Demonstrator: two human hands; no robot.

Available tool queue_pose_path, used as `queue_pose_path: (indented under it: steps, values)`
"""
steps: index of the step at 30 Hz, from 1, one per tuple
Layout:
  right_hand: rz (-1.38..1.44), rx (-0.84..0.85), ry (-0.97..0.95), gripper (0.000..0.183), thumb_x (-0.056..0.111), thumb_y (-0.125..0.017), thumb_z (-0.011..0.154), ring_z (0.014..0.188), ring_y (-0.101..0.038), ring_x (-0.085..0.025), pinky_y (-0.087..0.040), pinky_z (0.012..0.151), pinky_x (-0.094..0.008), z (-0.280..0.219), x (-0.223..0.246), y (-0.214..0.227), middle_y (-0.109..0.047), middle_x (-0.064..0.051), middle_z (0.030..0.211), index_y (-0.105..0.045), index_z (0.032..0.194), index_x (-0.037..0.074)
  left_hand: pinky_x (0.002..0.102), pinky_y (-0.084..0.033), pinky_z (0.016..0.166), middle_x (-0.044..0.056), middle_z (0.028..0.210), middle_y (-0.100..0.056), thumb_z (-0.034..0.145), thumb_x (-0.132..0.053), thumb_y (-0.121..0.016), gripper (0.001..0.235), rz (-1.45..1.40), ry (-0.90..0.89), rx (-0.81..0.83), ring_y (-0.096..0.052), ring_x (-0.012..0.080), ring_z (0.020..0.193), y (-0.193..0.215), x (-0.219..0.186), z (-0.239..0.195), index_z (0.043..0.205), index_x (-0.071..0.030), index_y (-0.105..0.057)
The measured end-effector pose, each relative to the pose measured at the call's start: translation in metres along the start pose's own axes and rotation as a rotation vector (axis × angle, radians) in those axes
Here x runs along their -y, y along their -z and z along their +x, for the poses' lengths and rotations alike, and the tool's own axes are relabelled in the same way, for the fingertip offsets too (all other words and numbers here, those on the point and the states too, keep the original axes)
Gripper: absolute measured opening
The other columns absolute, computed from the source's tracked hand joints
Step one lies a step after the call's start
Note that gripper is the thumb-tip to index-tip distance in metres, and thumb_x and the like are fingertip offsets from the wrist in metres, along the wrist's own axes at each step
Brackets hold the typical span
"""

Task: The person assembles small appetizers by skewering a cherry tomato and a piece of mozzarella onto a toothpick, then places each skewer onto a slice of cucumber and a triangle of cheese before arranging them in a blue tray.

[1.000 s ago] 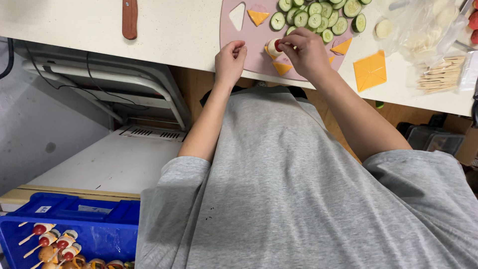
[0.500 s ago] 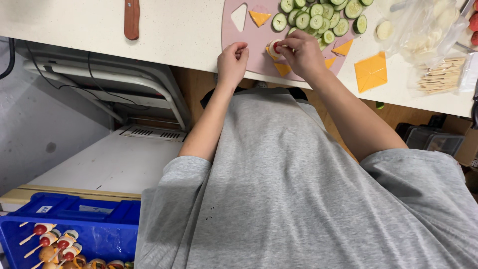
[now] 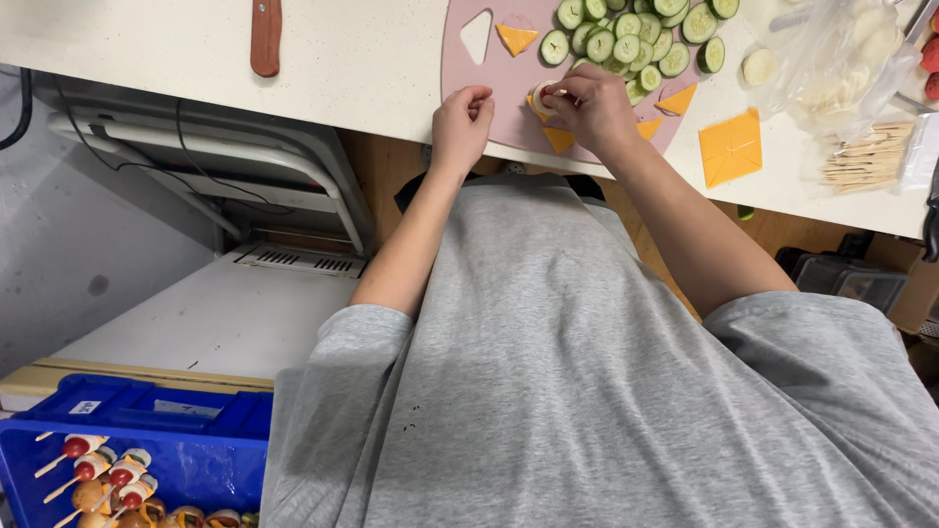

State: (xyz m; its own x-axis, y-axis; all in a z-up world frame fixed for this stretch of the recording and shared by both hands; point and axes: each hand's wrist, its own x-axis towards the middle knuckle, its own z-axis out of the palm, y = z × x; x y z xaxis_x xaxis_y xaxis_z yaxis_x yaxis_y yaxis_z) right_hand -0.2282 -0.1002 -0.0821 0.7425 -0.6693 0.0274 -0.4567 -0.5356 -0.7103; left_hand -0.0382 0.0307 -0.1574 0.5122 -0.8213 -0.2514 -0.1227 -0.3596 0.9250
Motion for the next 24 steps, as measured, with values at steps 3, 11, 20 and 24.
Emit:
queue_pose_path:
  steps: [3,11,20,24]
  values:
    - [-0.05,0.022,0.013,0.011,0.009,-0.085,0.093,0.075,-0.069,-0.024,-0.056,0.066,-0.034,0.001,-0.002,-0.001,-0.07,-0.01,0.092,-0.079,0.098,0.0,0.028,-0.06,0.074,0.008,0.097,-0.077,0.094,-0.015,-0.07,0.02,0.002,0.001,0.001,-0.073,0.0136,0.08,0.001,-0.001,0.0,0.108,-0.002,-0.074]
    - [-0.024,0.043,-0.041,0.013,0.013,-0.084,0.096,0.075,-0.069,-0.021,-0.058,0.069,-0.033,-0.002,0.004,0.0,-0.069,-0.009,0.094,-0.077,0.103,0.003,0.028,-0.06,0.075,0.009,0.096,-0.076,0.093,-0.014,-0.07,0.02,-0.009,-0.007,0.0,-0.074,0.0147,0.08,0.001,-0.001,-0.001,0.108,-0.002,-0.075]
    - [-0.159,0.151,-0.171,0.071,0.018,-0.091,0.073,0.104,-0.065,-0.033,-0.055,0.085,-0.042,-0.001,0.025,0.009,-0.058,-0.016,0.131,-0.062,0.137,0.008,0.028,-0.06,0.075,0.009,0.094,-0.077,0.094,-0.016,-0.069,0.021,-0.017,0.029,0.0,-0.074,0.0148,0.08,0.003,-0.004,0.001,0.109,-0.002,-0.074]
    - [-0.215,0.173,-0.123,0.061,0.016,-0.087,0.077,0.11,-0.065,-0.037,-0.055,0.088,-0.043,0.002,0.018,0.0,-0.061,-0.016,0.126,-0.063,0.132,0.007,0.027,-0.058,0.074,0.008,0.094,-0.078,0.094,-0.017,-0.07,0.022,-0.047,0.047,-0.034,-0.073,0.0132,0.079,0.003,-0.011,-0.005,0.111,-0.003,-0.074]
